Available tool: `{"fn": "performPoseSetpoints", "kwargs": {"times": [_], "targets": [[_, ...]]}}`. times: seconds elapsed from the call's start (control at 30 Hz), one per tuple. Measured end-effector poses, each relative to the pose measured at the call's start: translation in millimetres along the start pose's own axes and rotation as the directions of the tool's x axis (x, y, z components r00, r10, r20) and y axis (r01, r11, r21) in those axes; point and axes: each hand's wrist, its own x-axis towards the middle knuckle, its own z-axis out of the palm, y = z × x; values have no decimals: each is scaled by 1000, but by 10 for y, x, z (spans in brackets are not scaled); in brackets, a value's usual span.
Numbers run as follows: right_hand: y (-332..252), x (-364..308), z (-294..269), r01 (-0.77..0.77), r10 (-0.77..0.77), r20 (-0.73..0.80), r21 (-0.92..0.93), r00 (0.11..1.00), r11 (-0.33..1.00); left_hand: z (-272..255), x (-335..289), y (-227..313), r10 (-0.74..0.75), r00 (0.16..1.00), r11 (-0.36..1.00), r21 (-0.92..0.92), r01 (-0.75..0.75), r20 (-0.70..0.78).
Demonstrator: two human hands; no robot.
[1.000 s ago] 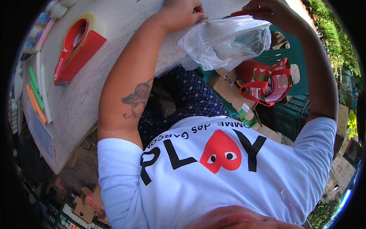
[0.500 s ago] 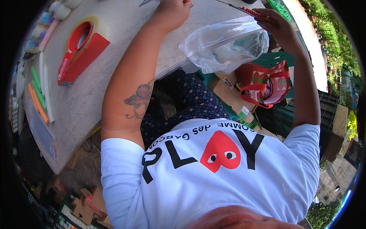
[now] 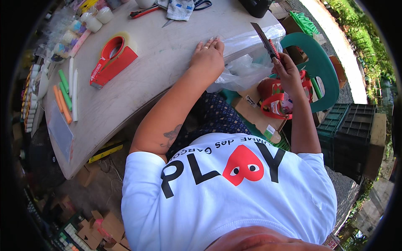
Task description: The person wraps a plastic bag with clear packing tape using a tape dispenser and scissors. They smooth the tape, cut it, and place the wrapped item on the table among other craft supplies.
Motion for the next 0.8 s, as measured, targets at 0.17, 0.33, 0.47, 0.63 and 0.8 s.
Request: {"fn": "performPoseSetpoints", "kwargs": {"times": [0.17, 0.33, 0.47, 0.63, 0.8], "targets": [[62, -340, -168, -15, 15, 10, 36, 1000, 999, -431, 131, -316, -510, 851, 758, -401, 515, 129], [360, -663, -273, -20, 15, 21, 277, 1000, 961, -852, -618, -230, -491, 868, 263, -937, 231, 76], [280, -675, -166, -130, 106, 77, 506, 991, 853, -671, -1828, -50, -324, 902, 425, -807, 409, 286], [336, -670, 101, -270, 132, 266, 591, 955, 760, -192, -2739, -327, -613, 624, 229, -647, 727, 484], [340, -783, 466, -385, 154, 413, 564, 898, 731, 470, -3203, -730, -546, 788, 714, -334, 615, 282]]}}
